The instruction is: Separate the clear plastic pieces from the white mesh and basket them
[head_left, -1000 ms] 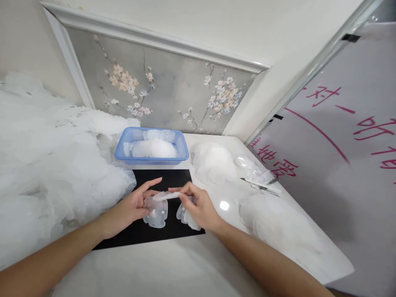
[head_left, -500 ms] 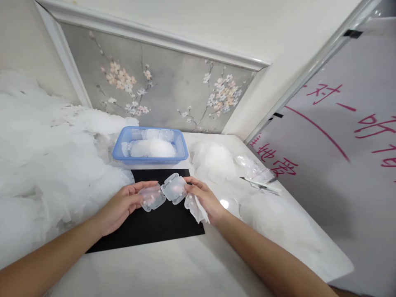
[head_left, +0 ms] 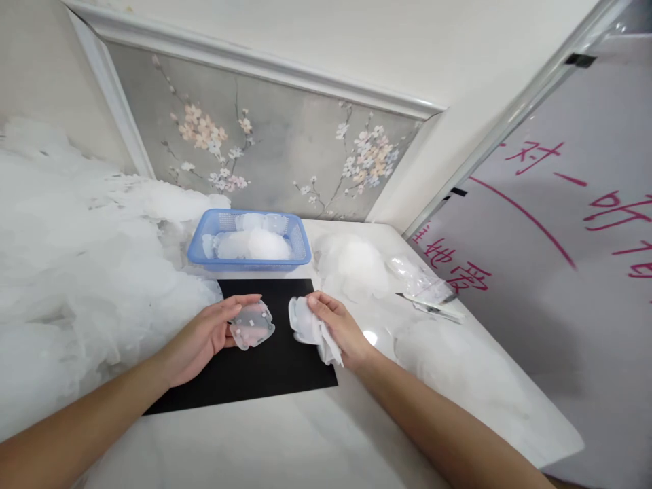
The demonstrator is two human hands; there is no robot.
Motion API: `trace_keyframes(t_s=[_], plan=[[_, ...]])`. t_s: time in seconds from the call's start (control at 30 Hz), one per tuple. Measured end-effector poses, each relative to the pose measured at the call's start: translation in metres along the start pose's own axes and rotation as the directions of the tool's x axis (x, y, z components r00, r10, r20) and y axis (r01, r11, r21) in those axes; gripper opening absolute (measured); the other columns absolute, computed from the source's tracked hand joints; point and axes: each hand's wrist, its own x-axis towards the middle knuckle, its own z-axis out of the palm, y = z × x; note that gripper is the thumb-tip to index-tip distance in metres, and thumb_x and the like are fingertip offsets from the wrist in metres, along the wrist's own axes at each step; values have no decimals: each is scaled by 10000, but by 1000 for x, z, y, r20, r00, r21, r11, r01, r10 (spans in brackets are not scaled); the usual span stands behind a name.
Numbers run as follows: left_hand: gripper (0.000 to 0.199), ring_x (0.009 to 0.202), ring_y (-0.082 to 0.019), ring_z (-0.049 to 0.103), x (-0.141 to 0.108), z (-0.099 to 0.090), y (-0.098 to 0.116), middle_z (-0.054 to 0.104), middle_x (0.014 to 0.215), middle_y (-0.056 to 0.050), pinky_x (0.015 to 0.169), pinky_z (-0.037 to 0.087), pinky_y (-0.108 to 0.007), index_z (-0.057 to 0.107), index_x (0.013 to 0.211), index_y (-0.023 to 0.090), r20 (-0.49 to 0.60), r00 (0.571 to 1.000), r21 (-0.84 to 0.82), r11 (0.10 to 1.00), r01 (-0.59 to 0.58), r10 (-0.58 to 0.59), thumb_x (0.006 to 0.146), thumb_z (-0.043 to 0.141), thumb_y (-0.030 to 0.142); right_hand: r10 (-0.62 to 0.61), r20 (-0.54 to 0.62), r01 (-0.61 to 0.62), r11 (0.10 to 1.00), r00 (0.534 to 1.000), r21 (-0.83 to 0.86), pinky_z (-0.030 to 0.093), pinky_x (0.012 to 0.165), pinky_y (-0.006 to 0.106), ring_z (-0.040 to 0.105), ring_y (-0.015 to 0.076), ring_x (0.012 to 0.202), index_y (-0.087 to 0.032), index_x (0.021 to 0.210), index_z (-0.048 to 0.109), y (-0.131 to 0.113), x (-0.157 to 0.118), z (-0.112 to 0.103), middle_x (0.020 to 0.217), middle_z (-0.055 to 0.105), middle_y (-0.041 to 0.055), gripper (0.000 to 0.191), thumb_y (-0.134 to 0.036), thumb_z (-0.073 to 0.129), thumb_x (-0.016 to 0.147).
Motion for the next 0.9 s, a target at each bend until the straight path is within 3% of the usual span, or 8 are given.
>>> trace_keyframes(t_s=[0.13,0.3,0.37,0.5,0.6,0.73,0.8,0.9], plan=[[446,1115,-288,651,-1,0,-1,697,1280,-67,881,522,-379,638,1297,288,35,999,-25,1000,-1,1,921,582,521,-200,81,215,928,977,-304,358,475,238,420,103,482,-219,621,433,2,-1,-4,545,443,-56,494,-562,771,728],[470,1047,-268,672,-3,1,-1,699,1264,-80,809,530,-346,594,1345,281,88,996,-50,999,6,-2,959,504,534,-541,364,612,399,758,-683,483,588,275,619,161,730,-221,722,513,9,-10,-2,929,664,52,196,-272,627,873],[485,1038,-274,684,-5,2,-1,679,1297,-83,797,531,-351,577,1362,287,123,992,-65,998,22,-14,959,499,546,-551,451,639,207,702,-741,509,576,263,669,158,775,-235,923,614,12,-12,-1,1129,691,78,74,-217,543,931],[526,1001,-267,691,-9,5,-2,683,1252,-80,793,535,-359,553,1389,295,183,983,-87,996,25,-9,944,515,573,-508,647,742,-23,569,-670,583,715,291,710,189,988,-277,1243,632,14,-12,0,1375,617,105,326,-164,499,967],[541,1041,-265,672,-10,9,-1,676,1266,-92,837,534,-372,541,1404,289,198,980,-63,998,20,-7,951,492,579,-475,642,780,179,602,-599,589,811,328,694,212,1078,-272,1138,703,14,-12,1,1359,638,93,263,-202,519,962],[513,1087,-304,659,-13,-4,11,608,1403,-89,922,513,-445,529,1424,345,136,991,359,932,-40,-10,941,528,520,-265,361,423,765,894,-486,541,632,306,694,185,758,-208,941,713,11,-11,4,940,756,75,214,-393,606,930],[494,1228,-350,584,-15,-25,17,588,1440,-61,1032,436,-497,562,1398,404,102,989,721,678,-144,102,910,592,471,-90,261,178,925,961,-336,473,546,261,606,138,592,-188,873,692,8,-10,5,740,705,28,306,-493,700,849],[421,1426,-437,365,-18,-64,19,538,1505,-64,1156,221,-603,695,1254,381,175,917,940,216,-264,357,834,670,395,75,233,-44,990,970,-136,420,505,223,531,98,533,-173,847,692,2,-8,5,683,646,-7,391,-521,816,720]])
